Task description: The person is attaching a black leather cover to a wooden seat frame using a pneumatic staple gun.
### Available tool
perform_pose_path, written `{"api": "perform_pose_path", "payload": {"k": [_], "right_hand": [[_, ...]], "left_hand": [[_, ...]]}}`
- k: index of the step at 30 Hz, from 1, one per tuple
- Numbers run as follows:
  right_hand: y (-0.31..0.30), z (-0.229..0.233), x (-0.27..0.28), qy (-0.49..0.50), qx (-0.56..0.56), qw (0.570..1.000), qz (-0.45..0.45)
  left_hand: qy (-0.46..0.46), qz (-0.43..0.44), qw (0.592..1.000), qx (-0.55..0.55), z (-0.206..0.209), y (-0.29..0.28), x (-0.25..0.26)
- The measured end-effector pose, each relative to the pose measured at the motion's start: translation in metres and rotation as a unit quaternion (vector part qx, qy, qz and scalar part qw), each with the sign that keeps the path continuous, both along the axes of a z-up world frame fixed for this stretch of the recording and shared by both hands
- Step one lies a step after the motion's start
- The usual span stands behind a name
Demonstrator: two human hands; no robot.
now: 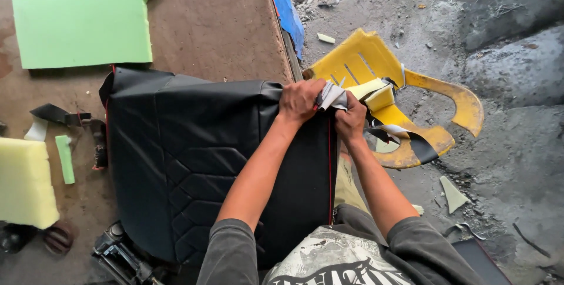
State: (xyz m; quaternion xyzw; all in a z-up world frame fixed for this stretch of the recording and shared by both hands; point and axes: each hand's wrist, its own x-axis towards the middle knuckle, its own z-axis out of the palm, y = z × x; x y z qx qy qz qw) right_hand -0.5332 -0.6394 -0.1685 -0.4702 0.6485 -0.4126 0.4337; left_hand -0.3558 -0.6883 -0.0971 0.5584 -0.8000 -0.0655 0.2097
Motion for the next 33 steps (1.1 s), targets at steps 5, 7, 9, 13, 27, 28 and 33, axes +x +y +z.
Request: {"api": "perform_pose_path", "payload": {"k": [5, 7, 9, 13, 27, 28, 33], "right_hand": [[0.001, -0.008, 0.001, -0.018, 0.007, 1.000, -0.017], [-0.002, 0.001, 0.004, -0.006, 0.021, 0.999, -0.027], [-0.003, -0.001, 0.006, -0.002, 0.032, 0.999, -0.035], [-0.010, -0.024, 0.005, 0.013, 0.066, 0.997, -0.046], [-0.024, -0.029, 0.025, -0.086, 0.178, 0.975, -0.106], [-0.025, -0.014, 0.026, -0.093, 0.189, 0.972, -0.102], [-0.035, -0.034, 0.034, -0.127, 0.157, 0.977, -0.075]], "left_hand": [[-0.007, 0.009, 0.998, -0.058, -0.010, -0.001, -0.005], [0.010, 0.016, 0.998, -0.057, -0.013, -0.002, -0.005], [0.013, 0.024, 0.998, -0.057, -0.020, -0.003, -0.006], [0.040, 0.055, 0.998, -0.015, -0.013, -0.005, -0.010], [0.067, 0.167, 0.950, 0.255, 0.013, -0.034, -0.017], [0.089, 0.155, 0.980, 0.089, -0.010, -0.023, -0.020], [0.004, -0.054, 0.988, -0.145, 0.003, 0.005, -0.009]]}}
